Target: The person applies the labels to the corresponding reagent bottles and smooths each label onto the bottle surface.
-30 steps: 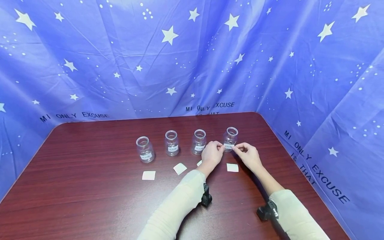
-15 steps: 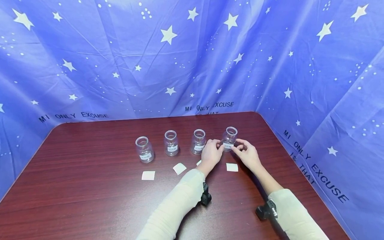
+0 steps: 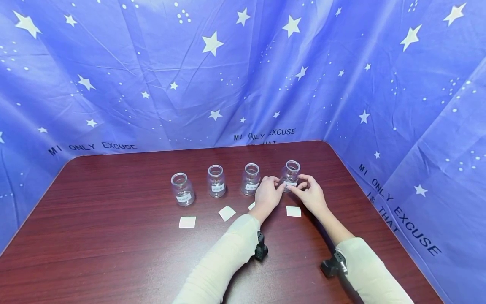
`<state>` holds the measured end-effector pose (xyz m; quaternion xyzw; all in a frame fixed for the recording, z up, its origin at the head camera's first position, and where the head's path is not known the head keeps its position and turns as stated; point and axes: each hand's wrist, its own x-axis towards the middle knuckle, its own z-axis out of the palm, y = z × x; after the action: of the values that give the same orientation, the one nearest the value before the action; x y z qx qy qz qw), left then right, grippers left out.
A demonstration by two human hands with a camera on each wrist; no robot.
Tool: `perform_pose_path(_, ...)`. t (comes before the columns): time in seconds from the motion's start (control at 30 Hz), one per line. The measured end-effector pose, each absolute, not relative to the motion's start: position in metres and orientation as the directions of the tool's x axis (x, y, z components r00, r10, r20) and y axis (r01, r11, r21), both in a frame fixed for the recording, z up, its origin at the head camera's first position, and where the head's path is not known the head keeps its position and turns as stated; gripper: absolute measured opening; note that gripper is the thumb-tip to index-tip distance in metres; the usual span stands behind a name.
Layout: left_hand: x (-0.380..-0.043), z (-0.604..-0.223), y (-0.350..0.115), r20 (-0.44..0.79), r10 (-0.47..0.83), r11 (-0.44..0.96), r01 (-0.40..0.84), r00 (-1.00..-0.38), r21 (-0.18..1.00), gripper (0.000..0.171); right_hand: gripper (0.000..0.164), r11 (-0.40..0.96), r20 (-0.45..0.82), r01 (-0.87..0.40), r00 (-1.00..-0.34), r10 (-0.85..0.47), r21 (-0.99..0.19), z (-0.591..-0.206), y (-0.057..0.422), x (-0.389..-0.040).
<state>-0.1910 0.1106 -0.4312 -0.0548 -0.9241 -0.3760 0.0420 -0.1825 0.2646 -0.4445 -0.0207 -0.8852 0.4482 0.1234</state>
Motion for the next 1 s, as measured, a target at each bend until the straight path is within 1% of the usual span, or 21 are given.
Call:
perform_pose_path(0.1, -0.191, -0.430, 0.110, 0.112, 0.068, 0.717, 0.127, -0.991, 0.685, 0.034, 0.052, 0.613, 0.202, -0.076, -0.969, 0.139, -0.786, -0.445, 0.264, -0.183)
perform_pose_path(0.27, -0.193, -0.431, 0.109, 0.117, 0.090, 0.725, 0.145, -0.989, 0.673, 0.047, 0.050, 0.618, 0.218, -0.098, -0.968, 0.122, -0.780, -0.444, 0.264, -0.184)
perform_pose_path(0.5, -0.193, -0.432, 0.108, 0.124, 0.118, 0.729, 0.171, -0.985, 0.663, 0.039, 0.039, 0.621, 0.248, -0.157, -0.967, 0.063, -0.768, -0.440, 0.271, -0.187)
perform_pose_path(0.6, -0.194, -0.432, 0.108, 0.128, 0.120, 0.724, 0.175, -0.985, 0.667, 0.039, 0.037, 0.595, 0.227, -0.166, -0.973, 0.029, -0.787, -0.438, 0.276, -0.188)
perform_pose_path(0.8, -0.193, -0.432, 0.107, 0.113, 0.117, 0.723, 0.163, -0.987, 0.672, 0.039, 0.041, 0.551, 0.144, -0.127, -0.989, -0.013, -0.825, -0.437, 0.285, -0.188)
perform_pose_path(1.0, -0.193, -0.431, 0.106, 0.120, 0.118, 0.711, 0.168, -0.986, 0.683, 0.039, 0.044, 0.524, 0.129, -0.123, -0.991, -0.026, -0.842, -0.439, 0.286, -0.187)
